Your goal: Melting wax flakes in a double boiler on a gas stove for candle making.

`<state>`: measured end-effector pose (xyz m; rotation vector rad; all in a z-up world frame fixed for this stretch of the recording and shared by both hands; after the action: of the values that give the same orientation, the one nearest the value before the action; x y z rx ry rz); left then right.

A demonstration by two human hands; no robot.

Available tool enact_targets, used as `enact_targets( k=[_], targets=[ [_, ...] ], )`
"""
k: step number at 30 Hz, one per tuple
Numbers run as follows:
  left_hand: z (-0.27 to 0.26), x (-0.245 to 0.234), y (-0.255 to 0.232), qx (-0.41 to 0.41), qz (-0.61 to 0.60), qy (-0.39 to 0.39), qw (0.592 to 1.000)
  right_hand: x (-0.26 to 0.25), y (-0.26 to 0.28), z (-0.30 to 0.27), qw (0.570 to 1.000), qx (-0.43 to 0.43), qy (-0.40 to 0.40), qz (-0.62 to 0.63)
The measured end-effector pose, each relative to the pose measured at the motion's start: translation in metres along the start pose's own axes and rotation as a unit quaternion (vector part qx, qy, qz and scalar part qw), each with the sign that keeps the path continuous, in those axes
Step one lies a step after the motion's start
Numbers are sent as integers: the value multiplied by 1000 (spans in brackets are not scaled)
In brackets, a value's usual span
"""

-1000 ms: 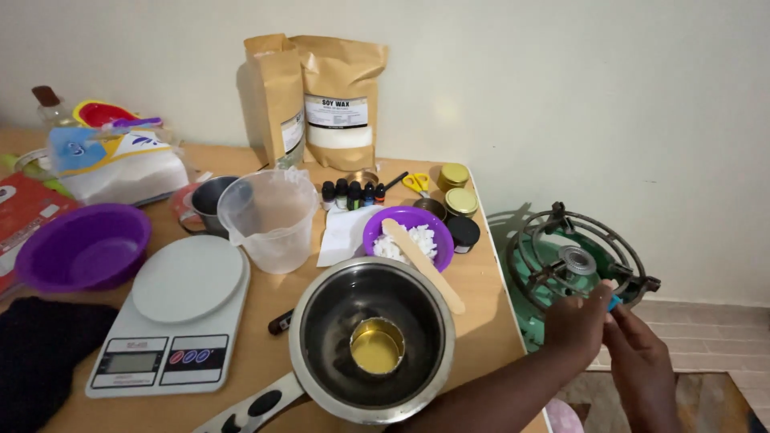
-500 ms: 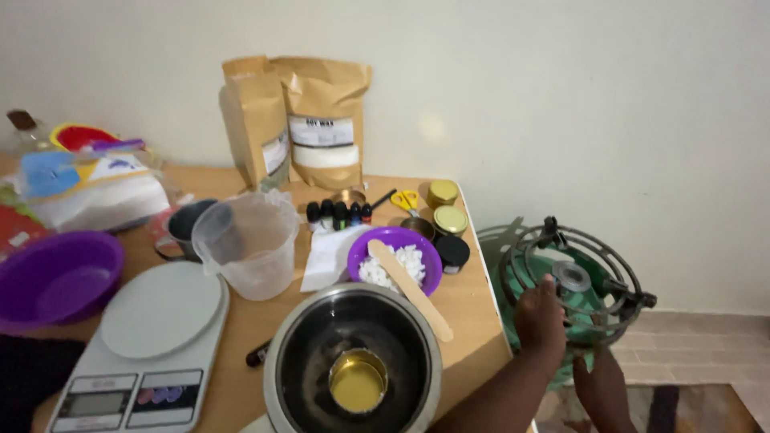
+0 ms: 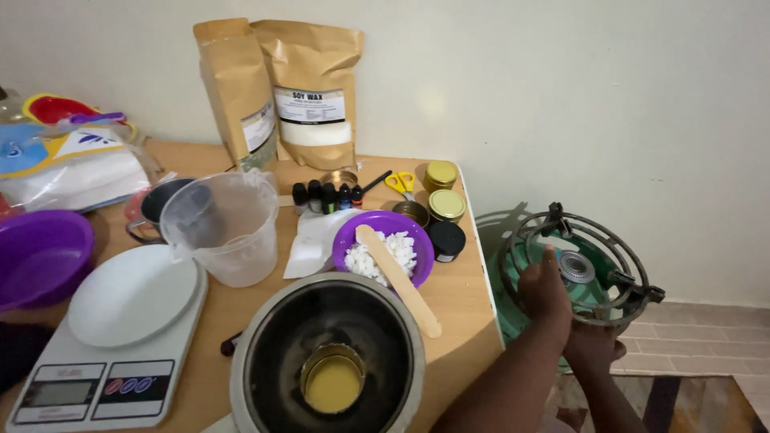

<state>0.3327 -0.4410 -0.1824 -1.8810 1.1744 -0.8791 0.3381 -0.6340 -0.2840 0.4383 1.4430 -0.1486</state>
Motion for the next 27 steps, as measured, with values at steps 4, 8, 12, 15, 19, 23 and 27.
enact_targets(
  k=[4,8,12,15,19,23,27],
  targets=[
    [22,6,4,16,88,-13,996,4,-21,10,966,167,-18,195],
    [18,0,-8,58,58,-24,996,-9,2,-7,960,228,131,98],
    [11,-2,-9,26,81,4,996,75,-77,47,954,258,52,146],
    [7,5,-16,31,60,41,997,54,-48,25,771,325,-39,547],
    [17,15,-3,26,91,52,994,58,-10,7,158,269,-183,932],
    [6,11,-10,6,82,62,995,32,16,-9,94,287,-189,934],
    [9,12,-8,17,97,66,993,25,21,-19,66,282,-208,934]
  ],
)
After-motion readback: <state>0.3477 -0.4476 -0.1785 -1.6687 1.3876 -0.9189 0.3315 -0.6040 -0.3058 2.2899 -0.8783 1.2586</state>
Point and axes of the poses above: each hand's wrist, its own z-axis towards the middle knuckle, its own x-axis out of the palm, y = z × x, the point moved 9 cm from there along z, towards the middle knuckle, and after that the axes turned 13 degrees about z, right-handed, at the moved point
